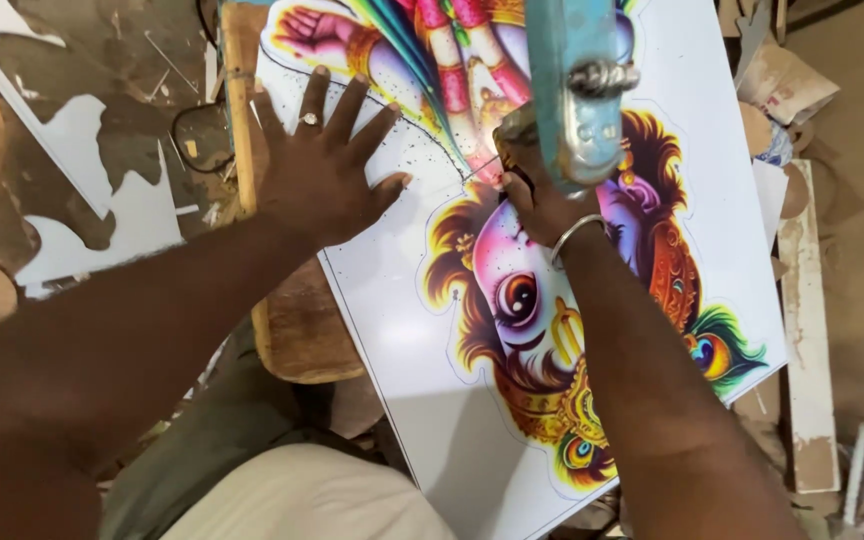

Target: Cutting a decorative printed board with a powered reciprocating saw.

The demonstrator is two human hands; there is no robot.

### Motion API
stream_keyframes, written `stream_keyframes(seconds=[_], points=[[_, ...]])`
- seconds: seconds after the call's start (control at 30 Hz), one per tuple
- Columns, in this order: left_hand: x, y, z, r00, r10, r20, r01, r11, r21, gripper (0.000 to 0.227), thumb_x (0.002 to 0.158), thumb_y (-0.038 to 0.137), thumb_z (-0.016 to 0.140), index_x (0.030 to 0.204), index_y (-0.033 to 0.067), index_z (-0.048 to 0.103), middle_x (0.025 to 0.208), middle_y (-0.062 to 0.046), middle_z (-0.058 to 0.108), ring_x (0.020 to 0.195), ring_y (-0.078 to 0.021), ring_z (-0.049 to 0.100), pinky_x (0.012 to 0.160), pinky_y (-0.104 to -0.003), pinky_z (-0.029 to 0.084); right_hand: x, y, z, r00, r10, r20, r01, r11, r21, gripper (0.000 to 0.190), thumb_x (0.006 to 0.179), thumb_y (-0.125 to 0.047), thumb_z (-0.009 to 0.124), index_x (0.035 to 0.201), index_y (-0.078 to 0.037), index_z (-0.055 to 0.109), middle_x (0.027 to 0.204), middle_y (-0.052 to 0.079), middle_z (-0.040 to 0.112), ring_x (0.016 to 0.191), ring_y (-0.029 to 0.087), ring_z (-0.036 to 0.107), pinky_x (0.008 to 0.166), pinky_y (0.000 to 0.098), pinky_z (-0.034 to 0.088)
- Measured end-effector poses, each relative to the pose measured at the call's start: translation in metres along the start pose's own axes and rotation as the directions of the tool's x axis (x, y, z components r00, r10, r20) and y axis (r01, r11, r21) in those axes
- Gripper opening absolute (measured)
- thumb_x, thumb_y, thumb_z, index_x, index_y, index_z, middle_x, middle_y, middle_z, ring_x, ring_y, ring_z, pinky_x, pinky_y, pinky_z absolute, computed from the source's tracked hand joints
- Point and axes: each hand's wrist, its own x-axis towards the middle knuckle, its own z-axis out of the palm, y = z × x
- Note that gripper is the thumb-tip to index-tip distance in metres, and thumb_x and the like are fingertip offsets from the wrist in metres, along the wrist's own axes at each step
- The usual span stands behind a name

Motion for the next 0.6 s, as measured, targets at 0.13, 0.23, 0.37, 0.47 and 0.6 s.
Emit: stream_keyframes(seconds=[0.13,0.23,0.37,0.47,0.6], points=[[0.000,0.000,0.001,1.000,-0.011,0.004,0.011,1.000,-0.017,0.075,0.096,0.069,0.035,0.160,0.0310,0.029,0.168,-0.010,0.017,0.153,-0.0416,0.012,0.109,-0.082,0.002,0.003,0.000,-0.002,0.997,0.041,0.061,-0.048,0.992,0.117,0.050,0.100,-0.028,0.058,0.149,-0.018,0.057,0.142,0.017,0.058,0.135,0.036,0.055,0.118,0.0475,0.041],[-0.002,-0.001,0.004,1.000,-0.008,-0.023,0.007,1.000,-0.024,0.075,0.097,0.069,0.034,0.160,0.0288,0.030,0.169,-0.011,0.017,0.154,-0.0418,0.013,0.108,-0.082,0.001,0.009,0.017,0.009,0.994,-0.079,0.077,0.070,0.990,0.120,0.053,0.106,-0.024,0.052,0.157,-0.012,0.049,0.161,0.021,0.045,0.150,0.040,0.039,0.125,0.0501,0.027],[-0.002,-0.005,0.010,0.998,-0.008,-0.062,0.005,0.999,-0.044,0.074,0.098,0.069,0.033,0.160,0.0278,0.032,0.170,-0.011,0.018,0.155,-0.0421,0.013,0.109,-0.082,-0.001,0.009,0.030,0.021,0.988,-0.100,0.117,0.082,0.985,0.150,0.058,0.104,-0.025,0.050,0.160,-0.010,0.044,0.167,0.020,0.036,0.155,0.038,0.032,0.128,0.0491,0.018],[0.000,-0.007,0.012,0.999,-0.001,-0.054,-0.002,0.998,-0.070,0.074,0.097,0.069,0.034,0.159,0.0281,0.033,0.168,-0.012,0.018,0.152,-0.0426,0.013,0.108,-0.081,-0.003,0.005,0.036,0.026,0.986,-0.158,0.059,0.149,0.979,0.136,0.055,0.107,-0.025,0.047,0.159,-0.007,0.045,0.169,0.022,0.033,0.158,0.041,0.028,0.130,0.0487,0.014],[-0.001,-0.011,0.012,0.997,0.020,-0.077,-0.029,0.993,-0.116,0.076,0.095,0.069,0.039,0.160,0.0280,0.034,0.169,-0.013,0.020,0.153,-0.0429,0.013,0.110,-0.080,-0.003,0.003,0.034,0.027,0.991,-0.110,0.082,0.098,0.985,0.142,0.053,0.110,-0.026,0.048,0.159,-0.007,0.047,0.166,0.020,0.039,0.153,0.039,0.035,0.129,0.0477,0.020]])
